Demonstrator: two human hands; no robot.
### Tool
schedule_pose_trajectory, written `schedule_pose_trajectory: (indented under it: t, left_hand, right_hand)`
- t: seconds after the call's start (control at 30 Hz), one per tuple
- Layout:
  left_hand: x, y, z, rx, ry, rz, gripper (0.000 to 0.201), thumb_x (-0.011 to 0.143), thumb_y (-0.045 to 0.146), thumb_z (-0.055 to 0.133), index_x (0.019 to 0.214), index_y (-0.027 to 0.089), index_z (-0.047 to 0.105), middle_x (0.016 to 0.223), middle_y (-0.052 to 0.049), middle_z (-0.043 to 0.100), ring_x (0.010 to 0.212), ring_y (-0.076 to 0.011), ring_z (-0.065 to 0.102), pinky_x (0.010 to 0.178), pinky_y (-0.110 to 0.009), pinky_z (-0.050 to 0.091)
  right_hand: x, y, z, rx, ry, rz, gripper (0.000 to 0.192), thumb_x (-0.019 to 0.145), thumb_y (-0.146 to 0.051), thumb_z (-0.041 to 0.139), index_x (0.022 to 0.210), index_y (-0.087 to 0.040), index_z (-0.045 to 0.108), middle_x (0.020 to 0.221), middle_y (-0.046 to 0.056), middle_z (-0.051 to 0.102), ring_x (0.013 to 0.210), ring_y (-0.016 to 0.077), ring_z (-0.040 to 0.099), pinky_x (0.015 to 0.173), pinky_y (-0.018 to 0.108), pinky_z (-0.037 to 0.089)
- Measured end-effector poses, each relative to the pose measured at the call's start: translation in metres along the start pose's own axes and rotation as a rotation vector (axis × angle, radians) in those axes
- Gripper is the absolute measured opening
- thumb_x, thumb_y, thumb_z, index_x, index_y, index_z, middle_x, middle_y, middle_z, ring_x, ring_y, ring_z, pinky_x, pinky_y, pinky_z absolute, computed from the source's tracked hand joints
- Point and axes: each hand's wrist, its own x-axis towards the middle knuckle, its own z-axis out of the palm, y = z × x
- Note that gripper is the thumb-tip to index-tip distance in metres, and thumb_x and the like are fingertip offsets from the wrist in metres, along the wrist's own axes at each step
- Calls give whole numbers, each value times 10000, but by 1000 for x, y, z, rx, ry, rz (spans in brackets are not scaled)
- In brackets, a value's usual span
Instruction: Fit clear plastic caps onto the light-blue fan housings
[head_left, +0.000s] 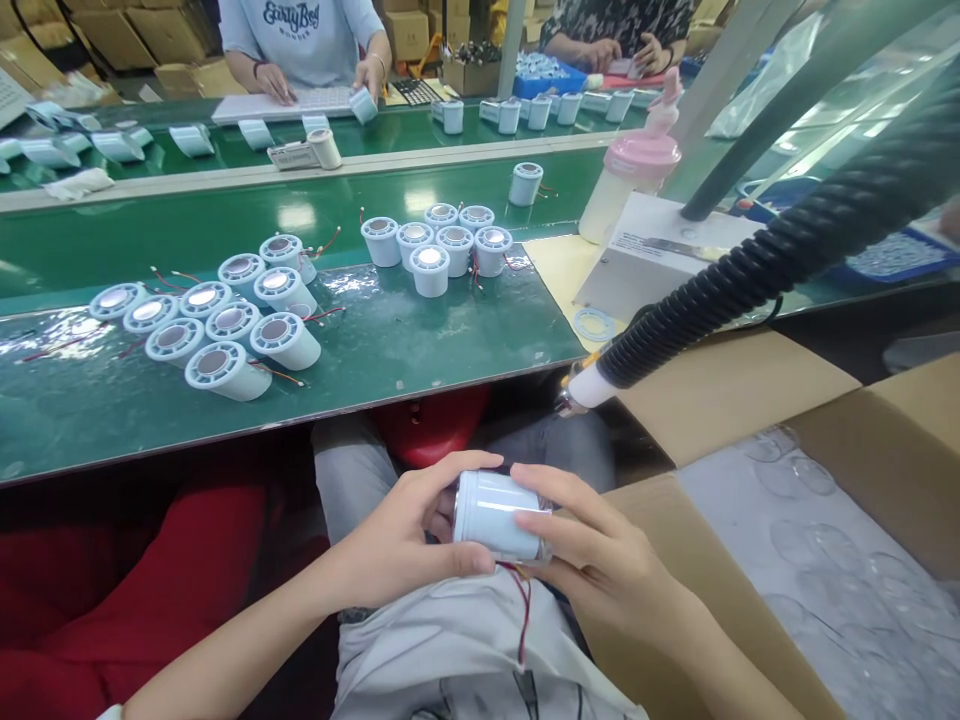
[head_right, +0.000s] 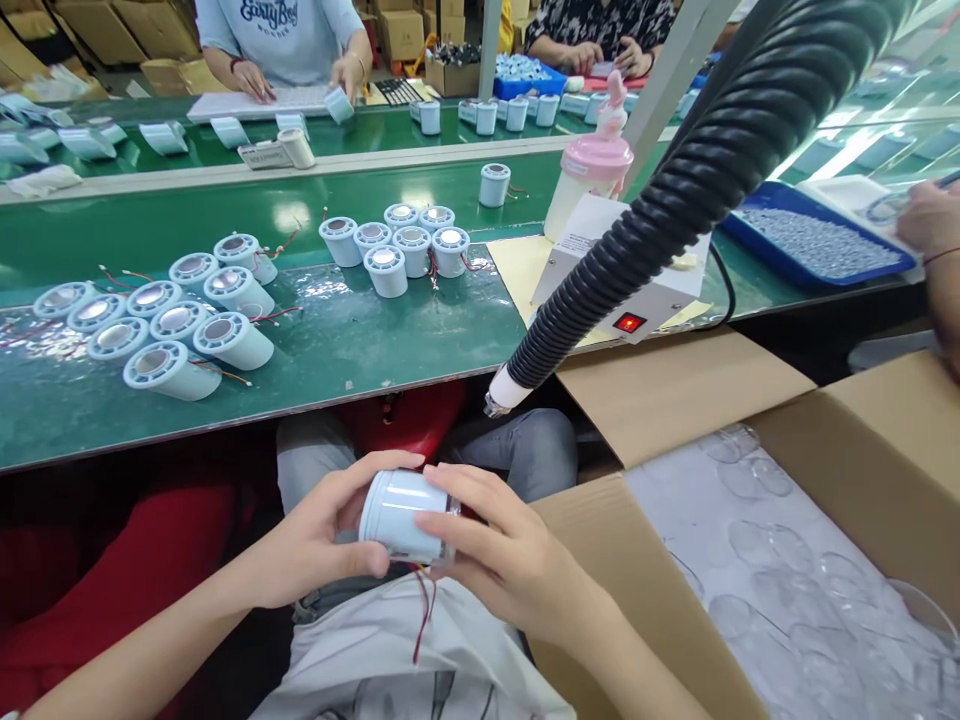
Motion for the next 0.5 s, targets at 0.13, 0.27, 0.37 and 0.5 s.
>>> schedule_pose_trajectory:
  t: [0.13,0.27,0.37,0.5]
  left_hand:
    - [0,4,-6,232,-52,84,828,687,324,799,1413,323,400,1472,-94,423,1295,-312,460,1056,-440,427]
    - [1,4,-7,178,-80,92,689,780,256,718,1404,295,427,1496,-104,391,1310,-278,463,1054,-426,446]
    - [3,1,-3,-2,-109,16,686,784,234,715,1403,297,425,1446,-104,450,1180,-238,584,993,-389,501]
    - [5,-7,0,-83,-127,-32,724,771,265,731,1416,306,403,1289,-87,584,1085,-223,627,948,-378,512]
  right_hand:
    - [3,-4,2,474,70,428,460,788,-355,742,1229,-347,610,1285,62,617,1143,269,600,931,425,533]
    - [4,-6,3,812,62,673,431,740,-419,772,1149,-325,671,1125,40,697,925,225,683,812,371,578]
    - [3,-6,3,763,71,680,408,715,-361,803,1108,-341,695,1211,16,649,848,182,673,780,320,570]
    - [4,-6,4,745,31,769,469,727,-418,782,1167,-300,669,1032,28,716,884,202,657,844,346,539]
